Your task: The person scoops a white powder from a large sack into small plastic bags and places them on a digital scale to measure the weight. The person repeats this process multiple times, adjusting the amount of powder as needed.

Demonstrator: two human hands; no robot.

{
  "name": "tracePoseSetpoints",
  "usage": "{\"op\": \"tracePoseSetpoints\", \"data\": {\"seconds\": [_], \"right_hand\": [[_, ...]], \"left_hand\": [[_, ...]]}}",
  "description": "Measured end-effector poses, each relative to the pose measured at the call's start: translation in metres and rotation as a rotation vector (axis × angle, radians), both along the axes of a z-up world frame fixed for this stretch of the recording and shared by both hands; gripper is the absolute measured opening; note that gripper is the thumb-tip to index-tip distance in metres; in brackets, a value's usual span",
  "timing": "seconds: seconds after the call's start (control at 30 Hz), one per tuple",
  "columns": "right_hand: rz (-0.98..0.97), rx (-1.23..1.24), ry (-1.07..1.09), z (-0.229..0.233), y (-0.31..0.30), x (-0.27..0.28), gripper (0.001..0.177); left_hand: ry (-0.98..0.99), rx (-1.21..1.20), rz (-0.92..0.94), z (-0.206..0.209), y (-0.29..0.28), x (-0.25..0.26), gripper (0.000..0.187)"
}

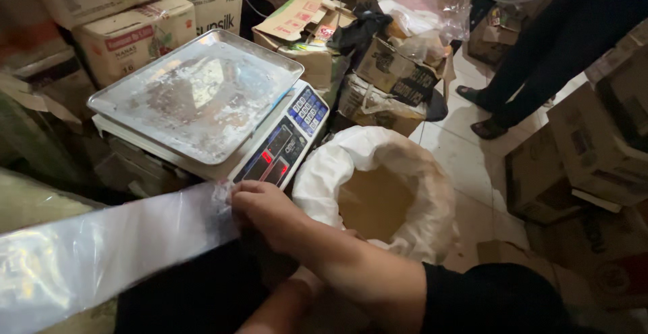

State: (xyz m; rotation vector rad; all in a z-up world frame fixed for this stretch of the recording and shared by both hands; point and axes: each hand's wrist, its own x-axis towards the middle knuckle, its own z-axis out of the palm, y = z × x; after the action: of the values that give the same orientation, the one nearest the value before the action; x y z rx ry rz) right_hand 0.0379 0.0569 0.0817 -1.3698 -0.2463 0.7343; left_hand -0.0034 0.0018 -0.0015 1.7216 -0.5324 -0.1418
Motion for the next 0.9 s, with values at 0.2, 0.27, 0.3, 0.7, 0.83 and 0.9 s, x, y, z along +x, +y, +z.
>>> {"op": "tracePoseSetpoints", "data": {"seconds": [0.2, 0.27, 0.3, 0.7, 0.83, 0.9], "right_hand": [[0.166, -0.005, 0.016, 0.003, 0.004, -0.006, 0.021], [0.192, -0.024, -0.032, 0.005, 0.007, -0.009, 0.021], [0.119, -0.005, -0.006, 0.007, 0.009, -0.009, 0.021], [-0.114, -0.164, -0.05, 0.046, -0.015, -0.015, 0.019], [0.002, -0.076, -0.013, 0.051, -0.015, -0.012, 0.016], [0.001, -0.073, 0.025, 0.052, -0.012, -0.015, 0.014]], "left_hand": [[-0.009, 0.001, -0.001, 0.003, -0.005, 0.007, 0.028], [-0.008, -0.005, 0.002, 0.003, -0.006, 0.007, 0.028], [-0.003, -0.008, 0.003, 0.003, -0.006, 0.006, 0.028], [0.08, 0.05, 0.176, 0.0, -0.002, 0.007, 0.03], [0.074, 0.055, 0.173, 0.003, -0.007, 0.015, 0.03], [0.091, 0.062, 0.17, -0.003, -0.005, 0.009, 0.031]]}}
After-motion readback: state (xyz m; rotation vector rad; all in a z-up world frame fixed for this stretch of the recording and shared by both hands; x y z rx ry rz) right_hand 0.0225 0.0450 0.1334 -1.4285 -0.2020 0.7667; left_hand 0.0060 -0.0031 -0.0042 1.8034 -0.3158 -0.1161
